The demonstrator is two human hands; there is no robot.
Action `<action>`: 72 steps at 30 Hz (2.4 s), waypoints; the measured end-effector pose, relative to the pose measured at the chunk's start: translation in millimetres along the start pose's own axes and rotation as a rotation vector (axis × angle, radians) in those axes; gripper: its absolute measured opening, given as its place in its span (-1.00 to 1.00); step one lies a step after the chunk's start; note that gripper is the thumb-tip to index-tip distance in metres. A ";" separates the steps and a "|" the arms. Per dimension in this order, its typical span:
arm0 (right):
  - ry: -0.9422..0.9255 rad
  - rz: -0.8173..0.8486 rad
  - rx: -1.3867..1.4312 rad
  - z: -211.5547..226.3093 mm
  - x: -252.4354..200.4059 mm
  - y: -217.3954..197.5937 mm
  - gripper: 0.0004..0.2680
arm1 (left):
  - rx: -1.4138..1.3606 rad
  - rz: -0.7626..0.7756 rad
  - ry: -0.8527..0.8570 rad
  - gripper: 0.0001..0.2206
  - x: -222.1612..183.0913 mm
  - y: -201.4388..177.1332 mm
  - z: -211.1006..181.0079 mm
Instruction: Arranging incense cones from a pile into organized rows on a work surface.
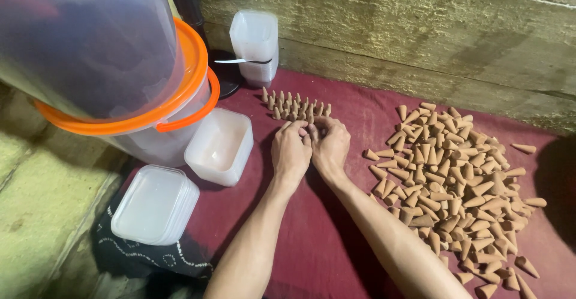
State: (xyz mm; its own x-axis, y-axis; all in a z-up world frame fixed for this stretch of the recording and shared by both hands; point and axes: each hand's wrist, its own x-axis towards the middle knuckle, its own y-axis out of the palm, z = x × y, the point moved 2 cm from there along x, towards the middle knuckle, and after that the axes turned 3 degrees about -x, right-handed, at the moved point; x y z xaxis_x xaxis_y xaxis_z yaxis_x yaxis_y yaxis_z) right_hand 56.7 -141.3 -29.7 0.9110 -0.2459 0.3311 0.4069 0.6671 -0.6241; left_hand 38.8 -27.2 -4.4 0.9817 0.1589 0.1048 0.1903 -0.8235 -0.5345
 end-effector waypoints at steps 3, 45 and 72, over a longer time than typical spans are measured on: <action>0.001 -0.008 -0.001 4.4 -1.4 -2.0 -0.91 | 0.001 -0.013 0.013 -0.76 -1.2 -0.3 -1.5; -0.227 0.094 -0.253 -149.1 -70.1 -284.8 -0.84 | -0.142 0.474 0.894 -0.85 -101.6 153.1 -145.8; -0.078 -0.002 -0.526 -143.2 -90.2 -260.9 -0.83 | 0.087 0.480 0.857 -0.80 -99.6 134.3 -144.1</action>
State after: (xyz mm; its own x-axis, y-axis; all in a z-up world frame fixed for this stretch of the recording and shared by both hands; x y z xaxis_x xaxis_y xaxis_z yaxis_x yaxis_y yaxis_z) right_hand -122.0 -393.8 2.0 0.9104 -0.1806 0.3722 0.4061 0.2185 -0.8873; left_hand -33.6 -232.1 34.2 0.6282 -0.6585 0.4145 -0.1953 -0.6491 -0.7352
